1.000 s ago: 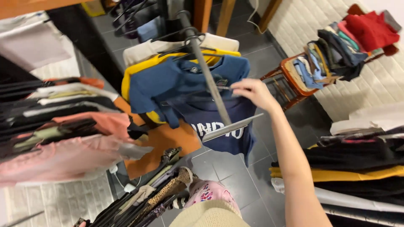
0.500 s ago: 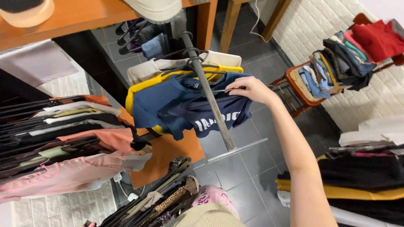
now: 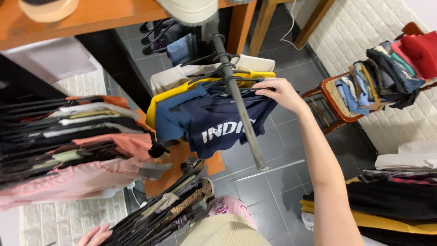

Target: Taking clothes out of a box, putting them on hangers, and hanging them on a clothing rack.

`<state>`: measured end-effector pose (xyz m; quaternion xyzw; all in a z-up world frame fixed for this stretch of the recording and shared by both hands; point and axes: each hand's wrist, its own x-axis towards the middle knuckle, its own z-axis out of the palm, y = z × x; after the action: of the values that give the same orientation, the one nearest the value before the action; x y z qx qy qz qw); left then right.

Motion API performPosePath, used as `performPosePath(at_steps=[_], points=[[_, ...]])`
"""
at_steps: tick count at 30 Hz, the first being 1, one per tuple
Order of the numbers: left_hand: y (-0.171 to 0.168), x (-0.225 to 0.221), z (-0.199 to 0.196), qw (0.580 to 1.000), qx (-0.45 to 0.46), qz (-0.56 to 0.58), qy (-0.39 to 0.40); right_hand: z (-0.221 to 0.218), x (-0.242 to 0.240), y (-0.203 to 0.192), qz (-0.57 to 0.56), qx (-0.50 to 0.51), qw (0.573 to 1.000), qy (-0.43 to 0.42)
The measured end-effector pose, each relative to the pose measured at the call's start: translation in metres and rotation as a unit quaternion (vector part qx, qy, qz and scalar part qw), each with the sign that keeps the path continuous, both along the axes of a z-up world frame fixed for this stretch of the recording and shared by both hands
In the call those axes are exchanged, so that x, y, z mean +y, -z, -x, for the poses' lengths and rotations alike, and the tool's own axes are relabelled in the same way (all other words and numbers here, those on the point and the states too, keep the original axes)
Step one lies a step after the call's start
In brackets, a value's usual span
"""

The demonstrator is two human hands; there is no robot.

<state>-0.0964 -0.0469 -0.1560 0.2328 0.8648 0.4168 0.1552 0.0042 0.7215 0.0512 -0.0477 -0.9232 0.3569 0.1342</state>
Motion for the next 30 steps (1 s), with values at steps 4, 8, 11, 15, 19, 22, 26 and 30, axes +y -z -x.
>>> performPosePath(at_steps=[4,8,11,15,19,22,26,30], points=[[-0.137,0.097,-0.045,0.971,0.239,0.015,-0.028,0.002,-0.010,0.014,-0.059,0.088,0.994,0.012],[-0.156,0.160,-0.066,0.938,0.254,-0.110,-0.210,-0.011,-0.057,0.037,-0.268,0.273,0.921,0.073],[-0.171,0.177,-0.066,0.926,0.259,-0.130,-0.242,-0.033,-0.111,0.083,-0.220,0.321,0.904,0.175],[-0.191,0.184,-0.066,0.939,0.251,-0.137,-0.193,-0.057,-0.184,0.158,0.017,0.097,0.991,0.090],[-0.184,0.188,-0.058,0.939,0.252,-0.188,-0.138,-0.053,-0.270,0.110,0.156,0.018,0.985,-0.065],[-0.183,0.192,-0.063,0.944,0.224,-0.211,-0.121,-0.036,-0.307,0.084,0.080,0.069,0.985,-0.134],[-0.182,0.192,-0.076,0.943,0.210,-0.226,-0.125,-0.015,-0.351,0.040,0.035,-0.045,0.972,-0.230],[-0.186,0.185,-0.087,0.931,0.217,-0.251,-0.150,0.004,-0.369,0.044,0.086,-0.125,0.938,-0.310]])
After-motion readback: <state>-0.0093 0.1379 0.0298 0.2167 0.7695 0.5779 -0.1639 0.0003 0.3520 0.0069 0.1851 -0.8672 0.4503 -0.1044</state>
